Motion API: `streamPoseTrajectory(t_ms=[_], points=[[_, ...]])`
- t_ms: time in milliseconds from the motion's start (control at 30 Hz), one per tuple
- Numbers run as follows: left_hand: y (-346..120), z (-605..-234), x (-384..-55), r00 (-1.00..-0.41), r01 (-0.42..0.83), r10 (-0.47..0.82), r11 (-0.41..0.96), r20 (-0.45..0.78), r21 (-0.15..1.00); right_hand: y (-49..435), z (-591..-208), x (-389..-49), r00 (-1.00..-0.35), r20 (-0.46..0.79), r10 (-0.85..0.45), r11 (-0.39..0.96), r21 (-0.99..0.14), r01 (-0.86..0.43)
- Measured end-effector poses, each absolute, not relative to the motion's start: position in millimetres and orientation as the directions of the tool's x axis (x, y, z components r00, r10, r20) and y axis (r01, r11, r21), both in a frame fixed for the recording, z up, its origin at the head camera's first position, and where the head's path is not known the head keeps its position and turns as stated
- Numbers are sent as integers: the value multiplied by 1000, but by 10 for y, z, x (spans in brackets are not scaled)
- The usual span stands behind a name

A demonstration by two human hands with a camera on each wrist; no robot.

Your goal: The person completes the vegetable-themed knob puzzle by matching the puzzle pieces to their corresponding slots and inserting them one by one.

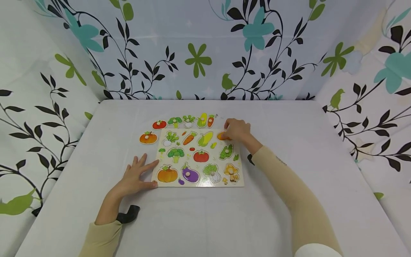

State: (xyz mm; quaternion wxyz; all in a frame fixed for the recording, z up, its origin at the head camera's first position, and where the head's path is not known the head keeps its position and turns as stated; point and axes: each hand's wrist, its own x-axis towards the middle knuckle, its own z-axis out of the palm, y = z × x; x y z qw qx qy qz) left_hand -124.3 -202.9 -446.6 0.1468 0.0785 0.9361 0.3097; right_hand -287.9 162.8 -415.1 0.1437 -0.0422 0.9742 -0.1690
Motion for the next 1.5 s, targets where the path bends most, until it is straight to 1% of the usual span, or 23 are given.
streamPoseTrajectory(t_ms=[67,167,267,433,567,667,767,967,1233,1333,1500], points=[[-2024,-4468,-1239,-943,52,236,798,-233,601,1572,-4108,-2944,-963,-241,-119,933,-359,-26],[-2018,-4463,-1232,-943,45,233,798,-238,601,1461,-4069,-3057,-975,-190,-115,908,-417,-26],[-2017,-4459,-1229,-943,43,232,796,-239,603,1360,-4071,-3166,-979,-165,-116,883,-468,-26],[-2017,-4456,-1228,-944,42,231,793,-237,608,1261,-4147,-3317,-979,-177,-104,861,-508,1],[-2025,-4452,-1226,-944,38,229,792,-239,609,1198,-4201,-3370,-969,-226,-99,844,-535,39],[-2030,-4445,-1223,-943,32,226,792,-244,610,1133,-4220,-3374,-957,-270,-105,849,-525,55],[-2029,-4435,-1223,-943,29,225,790,-247,612,1065,-4231,-3372,-953,-283,-104,872,-488,50],[-2033,-4447,-1229,-944,32,225,790,-241,612,1006,-4289,-3392,-965,-249,-81,885,-463,45],[-2036,-4471,-1227,-942,31,227,793,-248,609,1039,-4248,-3332,-977,-203,-59,875,-482,47],[-2040,-4475,-1233,-943,32,224,797,-246,603,983,-4180,-3275,-980,-177,-87,863,-504,15],[-2032,-4477,-1242,-943,37,226,800,-244,599,792,-4124,-3107,-964,-195,-181,847,-529,-51]])
